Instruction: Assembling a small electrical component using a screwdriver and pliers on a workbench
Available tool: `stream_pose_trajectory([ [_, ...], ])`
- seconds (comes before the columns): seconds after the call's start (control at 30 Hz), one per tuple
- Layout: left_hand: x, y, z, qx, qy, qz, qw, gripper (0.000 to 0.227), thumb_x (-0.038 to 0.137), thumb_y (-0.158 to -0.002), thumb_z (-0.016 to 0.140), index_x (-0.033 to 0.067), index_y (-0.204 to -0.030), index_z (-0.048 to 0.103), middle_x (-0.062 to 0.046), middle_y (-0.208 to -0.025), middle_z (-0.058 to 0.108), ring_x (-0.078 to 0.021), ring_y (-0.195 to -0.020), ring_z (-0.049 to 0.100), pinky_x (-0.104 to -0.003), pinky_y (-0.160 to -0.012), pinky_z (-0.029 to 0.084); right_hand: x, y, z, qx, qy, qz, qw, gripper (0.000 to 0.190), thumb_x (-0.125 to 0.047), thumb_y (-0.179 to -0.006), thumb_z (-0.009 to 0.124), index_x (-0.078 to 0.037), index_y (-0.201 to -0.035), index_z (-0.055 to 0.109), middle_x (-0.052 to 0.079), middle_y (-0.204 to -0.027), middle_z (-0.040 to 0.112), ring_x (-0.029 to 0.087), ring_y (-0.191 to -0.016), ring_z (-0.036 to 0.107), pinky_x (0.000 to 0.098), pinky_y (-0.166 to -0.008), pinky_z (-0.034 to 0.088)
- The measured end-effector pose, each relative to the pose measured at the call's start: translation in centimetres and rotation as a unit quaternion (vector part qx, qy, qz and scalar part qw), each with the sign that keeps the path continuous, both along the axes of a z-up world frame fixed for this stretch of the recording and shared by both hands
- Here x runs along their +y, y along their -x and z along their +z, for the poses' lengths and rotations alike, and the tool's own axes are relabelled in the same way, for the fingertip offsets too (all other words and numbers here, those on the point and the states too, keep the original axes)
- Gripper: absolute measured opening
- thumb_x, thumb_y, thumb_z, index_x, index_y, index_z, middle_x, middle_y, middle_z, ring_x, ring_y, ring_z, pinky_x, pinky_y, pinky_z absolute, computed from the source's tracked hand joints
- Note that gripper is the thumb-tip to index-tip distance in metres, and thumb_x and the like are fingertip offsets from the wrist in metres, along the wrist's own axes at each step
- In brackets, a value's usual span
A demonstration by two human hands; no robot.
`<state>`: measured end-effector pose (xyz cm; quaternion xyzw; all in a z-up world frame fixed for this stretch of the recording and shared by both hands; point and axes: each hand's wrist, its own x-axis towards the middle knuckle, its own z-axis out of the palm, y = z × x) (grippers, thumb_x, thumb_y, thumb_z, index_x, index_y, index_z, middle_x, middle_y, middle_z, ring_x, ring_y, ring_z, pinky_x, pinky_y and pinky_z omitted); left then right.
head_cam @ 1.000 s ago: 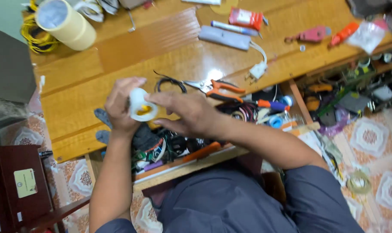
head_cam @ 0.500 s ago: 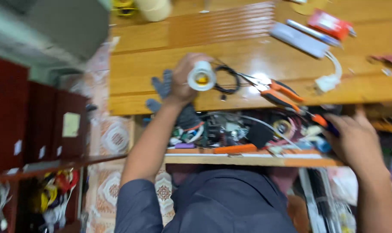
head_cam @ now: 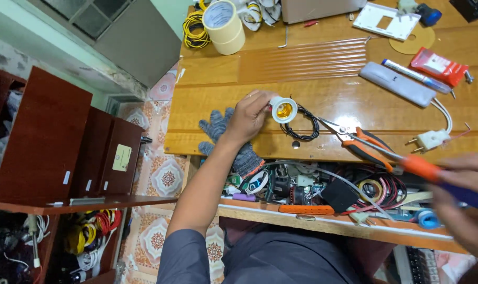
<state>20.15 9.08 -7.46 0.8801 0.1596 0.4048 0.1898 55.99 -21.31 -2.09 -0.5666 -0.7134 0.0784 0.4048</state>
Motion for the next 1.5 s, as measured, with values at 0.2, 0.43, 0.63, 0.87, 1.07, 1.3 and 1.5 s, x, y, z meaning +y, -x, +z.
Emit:
stream_pose_trajectory([
  [0.2, 0.1, 0.1, -0.8, 0.086, 0.023, -0.044, 0.995, 0.029, -0.005, -0.101, 0.06, 0.0042, -0.128, 0.06, -0.013, -0.112, 0.071, -0.0339, -0.095, 0.067, -0.043, -0.086, 0.052, 7.8, 9.5, 7.0, -0.045, -0.174, 0.089, 0.98, 0.03, -0.004, -0.09, 0.083, 0.005, -0.113, 0.065, 0.027, -0.111, 0.073, 0.032, -0.096, 0.074, 0.0412, -0.09, 0.062],
  [0.43, -0.1, -0.5, -1.0, 0.123, 0.003, -0.059, 0.991, 0.021, 0.01, -0.104, 0.062, 0.0064, -0.124, 0.067, -0.01, -0.108, 0.075, -0.0313, -0.089, 0.069, -0.042, -0.077, 0.053, 9.0, 10.0, 4.5, -0.02, -0.216, 0.062, 0.974, 0.019, -0.003, -0.095, 0.077, 0.008, -0.103, 0.064, 0.028, -0.102, 0.072, 0.037, -0.091, 0.073, 0.0436, -0.086, 0.062],
  [0.63, -0.3, -0.5, -0.4, 0.121, 0.021, -0.073, 0.99, 0.02, 0.016, -0.108, 0.057, 0.0048, -0.122, 0.066, -0.012, -0.108, 0.074, -0.0329, -0.087, 0.067, -0.042, -0.079, 0.051, 9.0, 10.0, 3.8, -0.016, -0.231, 0.057, 0.971, 0.02, 0.004, -0.088, 0.08, 0.01, -0.098, 0.064, 0.03, -0.098, 0.072, 0.035, -0.086, 0.073, 0.0448, -0.086, 0.065],
  [0.87, -0.5, -0.8, 0.0, 0.13, 0.008, -0.07, 0.989, 0.032, 0.029, -0.111, 0.047, 0.004, -0.121, 0.065, -0.012, -0.107, 0.073, -0.031, -0.082, 0.063, -0.042, -0.075, 0.049, 9.9, 10.1, 2.2, -0.028, -0.241, 0.037, 0.969, 0.017, 0.009, -0.092, 0.08, 0.007, -0.101, 0.066, 0.024, -0.099, 0.073, 0.034, -0.087, 0.073, 0.0392, -0.081, 0.06],
  [1.07, -0.7, -0.7, 0.3, 0.14, 0.006, -0.061, 0.988, 0.026, 0.024, -0.111, 0.051, 0.0052, -0.123, 0.064, -0.011, -0.105, 0.073, -0.0288, -0.082, 0.062, -0.041, -0.073, 0.049, 10.2, 10.1, 2.0, -0.024, -0.24, 0.038, 0.97, 0.019, 0.012, -0.091, 0.079, 0.007, -0.103, 0.065, 0.025, -0.1, 0.073, 0.033, -0.085, 0.072, 0.0374, -0.078, 0.058],
  [1.3, -0.8, -0.9, 0.1, 0.16, -0.014, -0.047, 0.986, 0.024, 0.022, -0.111, 0.05, 0.005, -0.122, 0.065, -0.01, -0.107, 0.073, -0.029, -0.082, 0.061, -0.041, -0.073, 0.048, 10.6, 10.4, 2.2, -0.046, -0.216, 0.098, 0.97, 0.009, 0.007, -0.095, 0.071, 0.006, -0.102, 0.064, 0.023, -0.104, 0.07, 0.033, -0.089, 0.07, 0.0449, -0.102, 0.056],
  [1.5, -1.6, -0.9, 0.9, 0.197, -0.028, -0.012, 0.98, 0.039, 0.033, -0.117, 0.041, 0.015, -0.151, 0.048, -0.009, -0.13, 0.07, -0.0329, -0.101, 0.064, -0.043, -0.086, 0.048, 11.1, 11.0, 3.2, -0.04, -0.202, 0.128, 0.97, 0.005, 0.004, -0.101, 0.064, 0.005, -0.106, 0.066, 0.025, -0.113, 0.066, 0.038, -0.093, 0.069, 0.0434, -0.082, 0.057],
])
